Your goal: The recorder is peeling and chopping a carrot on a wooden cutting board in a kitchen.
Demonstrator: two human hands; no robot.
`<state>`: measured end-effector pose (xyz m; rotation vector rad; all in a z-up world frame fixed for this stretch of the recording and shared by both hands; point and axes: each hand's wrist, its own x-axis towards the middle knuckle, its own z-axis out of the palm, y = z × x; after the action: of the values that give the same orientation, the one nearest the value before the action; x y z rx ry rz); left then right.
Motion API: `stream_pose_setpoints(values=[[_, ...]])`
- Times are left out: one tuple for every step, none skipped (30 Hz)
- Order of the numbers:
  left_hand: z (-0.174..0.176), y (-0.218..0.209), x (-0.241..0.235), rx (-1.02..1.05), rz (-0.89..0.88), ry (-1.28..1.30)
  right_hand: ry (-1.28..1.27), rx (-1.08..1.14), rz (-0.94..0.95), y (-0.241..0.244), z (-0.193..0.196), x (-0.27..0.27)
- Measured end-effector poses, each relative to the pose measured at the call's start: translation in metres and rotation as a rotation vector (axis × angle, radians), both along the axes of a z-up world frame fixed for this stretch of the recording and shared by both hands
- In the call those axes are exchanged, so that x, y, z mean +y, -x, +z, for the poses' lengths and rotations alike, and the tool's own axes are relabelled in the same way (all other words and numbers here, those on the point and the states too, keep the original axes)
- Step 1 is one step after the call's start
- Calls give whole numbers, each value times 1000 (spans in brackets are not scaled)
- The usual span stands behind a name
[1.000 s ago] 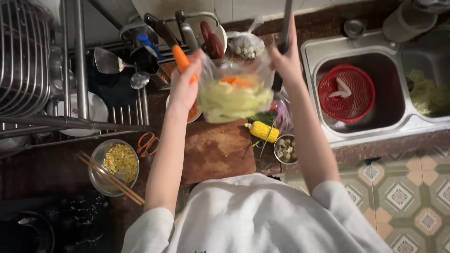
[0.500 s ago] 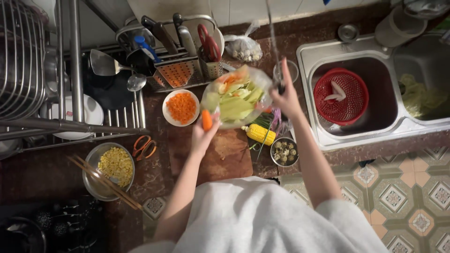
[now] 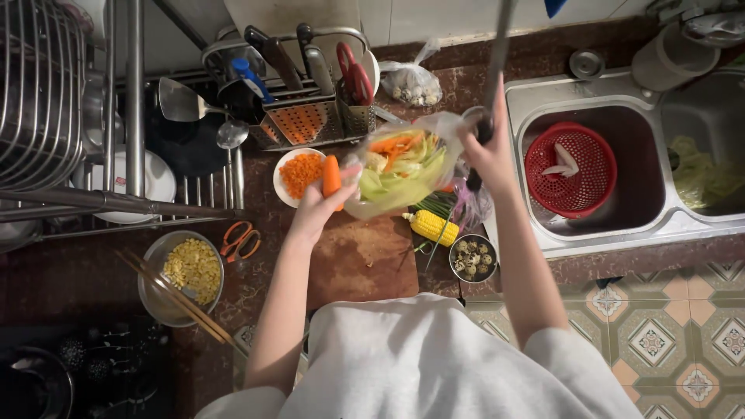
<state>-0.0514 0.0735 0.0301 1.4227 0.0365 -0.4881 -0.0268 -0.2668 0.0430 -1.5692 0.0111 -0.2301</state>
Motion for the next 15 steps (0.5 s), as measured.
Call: stream_pose_setpoints(values=[[8,0,-3,-2,-2,0,0,-2,-2,-8,8,1],[17,-1,-6,-86,-23,43,98,-7,48,-17,16,1],[25,-2,-10,-171,-43,88,198,-13,99,-26,25,2],[32,5,-18,-173,-44,89,200,-15,98,-35,25,1],[40,11,-26,-170,-151,66,315,-101,136,-47,25,2],[47,17,-33,-167,-257,43,430,-188,173,-58,26,2],[45,27,-43,-168,-255,42,430,-190,175,-62,42,12],[43,37,-52,-261,-349,50,474,-335,232,-67,57,21],[41,47,-62,-353,-444,60,519,-478,290,-70,73,29],[40,50,-76,-355,-443,62,521,-479,290,-74,79,34],[39,54,-89,-381,-498,27,507,-423,399,-77,83,39],[38,58,-101,-407,-553,-8,492,-366,508,-79,88,45],[26,55,-115,-405,-549,-7,492,-364,512,-81,91,54],[14,52,-129,-505,-460,-53,551,-332,598,-82,94,62],[3,48,-142,-608,-371,-100,611,-303,683,-84,97,71]])
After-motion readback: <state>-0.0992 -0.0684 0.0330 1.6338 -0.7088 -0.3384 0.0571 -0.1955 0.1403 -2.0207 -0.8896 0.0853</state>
